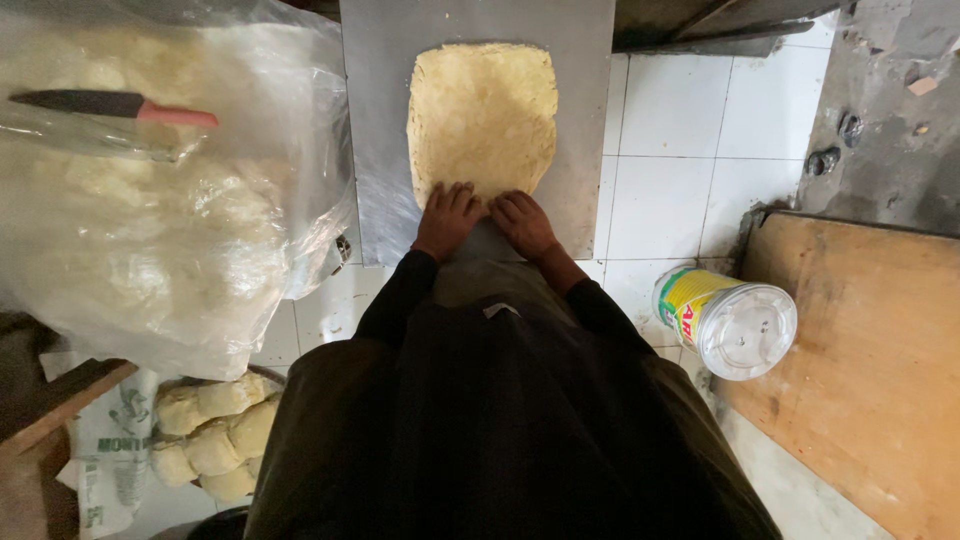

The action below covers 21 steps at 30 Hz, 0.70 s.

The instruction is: The person rolls dough on a metal surface using a glass bottle.

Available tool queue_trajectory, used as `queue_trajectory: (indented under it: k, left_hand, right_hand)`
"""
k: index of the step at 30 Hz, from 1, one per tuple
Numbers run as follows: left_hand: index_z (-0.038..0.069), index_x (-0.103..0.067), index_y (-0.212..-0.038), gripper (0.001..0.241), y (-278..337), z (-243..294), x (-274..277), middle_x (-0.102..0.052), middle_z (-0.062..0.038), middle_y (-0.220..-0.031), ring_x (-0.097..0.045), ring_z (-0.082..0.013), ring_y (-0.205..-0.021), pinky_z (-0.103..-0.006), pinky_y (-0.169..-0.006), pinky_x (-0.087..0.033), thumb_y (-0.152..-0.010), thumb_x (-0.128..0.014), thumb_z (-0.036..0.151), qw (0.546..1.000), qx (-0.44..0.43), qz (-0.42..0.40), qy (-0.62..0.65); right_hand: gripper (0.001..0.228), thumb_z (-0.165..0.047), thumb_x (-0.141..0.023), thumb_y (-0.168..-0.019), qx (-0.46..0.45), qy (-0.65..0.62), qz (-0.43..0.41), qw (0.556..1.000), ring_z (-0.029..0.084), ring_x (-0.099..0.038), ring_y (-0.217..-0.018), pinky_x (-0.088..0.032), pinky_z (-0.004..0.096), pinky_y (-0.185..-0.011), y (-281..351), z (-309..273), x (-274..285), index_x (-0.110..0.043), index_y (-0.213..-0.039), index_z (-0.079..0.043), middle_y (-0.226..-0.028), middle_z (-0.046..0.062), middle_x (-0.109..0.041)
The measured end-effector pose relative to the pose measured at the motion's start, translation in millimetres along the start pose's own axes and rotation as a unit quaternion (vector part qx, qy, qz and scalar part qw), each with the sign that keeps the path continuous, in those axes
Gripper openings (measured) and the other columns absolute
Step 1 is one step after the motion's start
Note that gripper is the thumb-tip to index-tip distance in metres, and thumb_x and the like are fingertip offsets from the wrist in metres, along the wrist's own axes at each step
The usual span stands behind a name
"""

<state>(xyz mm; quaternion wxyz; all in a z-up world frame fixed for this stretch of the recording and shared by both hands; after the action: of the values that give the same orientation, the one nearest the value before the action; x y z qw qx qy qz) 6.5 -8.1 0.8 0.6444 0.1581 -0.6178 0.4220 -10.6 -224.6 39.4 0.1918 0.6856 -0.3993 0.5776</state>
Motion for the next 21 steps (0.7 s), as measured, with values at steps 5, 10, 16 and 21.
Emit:
queue_trajectory:
  k: [5,10,16,21]
  left_hand:
    - [0.011,-0.064,-0.127,0.038,1,-11,9,-0.057,-0.011,-0.144,-0.05,-0.031,-0.137,-0.0542,-0.118,-0.034,-0.094,-0.068,0.031,0.989,0.037,-0.039,0.14]
    - [0.009,-0.05,-0.154,0.066,43,-16,44,-0.044,-0.009,-0.161,-0.041,-0.0264,-0.147,-0.0549,-0.121,-0.028,-0.097,-0.066,0.037,0.994,-0.041,-0.07,0.067]
    - [0.009,-0.045,-0.151,0.069,36,-8,65,-0.041,-0.008,-0.162,-0.039,-0.025,-0.149,-0.0609,-0.118,-0.027,-0.089,-0.064,0.03,0.984,0.027,-0.161,0.068]
    - [0.014,-0.059,-0.141,0.046,28,-25,66,-0.055,-0.006,-0.151,-0.049,-0.0253,-0.14,-0.052,-0.118,-0.035,-0.097,-0.065,0.025,0.993,0.049,-0.042,0.1]
  right_hand:
    - [0.052,-0.02,-0.06,-0.093,-0.02,0.021,-0.024,0.999,0.034,-0.051,-0.138,-0.039,0.049,-0.116,9,-9,11,-0.057,-0.142,-0.004,-0.149,0.017,-0.055]
    - [0.069,-0.037,-0.056,-0.098,0.027,0.024,-0.069,0.997,0.033,-0.036,-0.15,-0.031,0.053,-0.122,18,-27,-1,-0.043,-0.156,-0.001,-0.163,0.017,-0.037]
    - [0.072,-0.041,-0.056,-0.096,0.003,0.104,-0.122,0.987,0.03,-0.033,-0.154,-0.027,0.057,-0.122,23,-32,-13,-0.041,-0.157,-0.006,-0.167,0.012,-0.033]
    - [0.057,-0.028,-0.059,-0.091,-0.019,0.028,-0.087,0.996,0.027,-0.048,-0.143,-0.036,0.052,-0.119,4,-22,-9,-0.054,-0.146,-0.015,-0.153,0.007,-0.052]
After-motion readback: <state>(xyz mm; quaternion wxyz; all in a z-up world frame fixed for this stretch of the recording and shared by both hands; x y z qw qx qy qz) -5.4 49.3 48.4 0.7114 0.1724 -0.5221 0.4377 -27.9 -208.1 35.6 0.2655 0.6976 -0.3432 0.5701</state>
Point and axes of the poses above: each hand's wrist, its own y-axis away from the middle knuckle, its own x-axis out of the back of the hand, z = x × y, the point moved 1 cm from there along -y, towards the middle knuckle
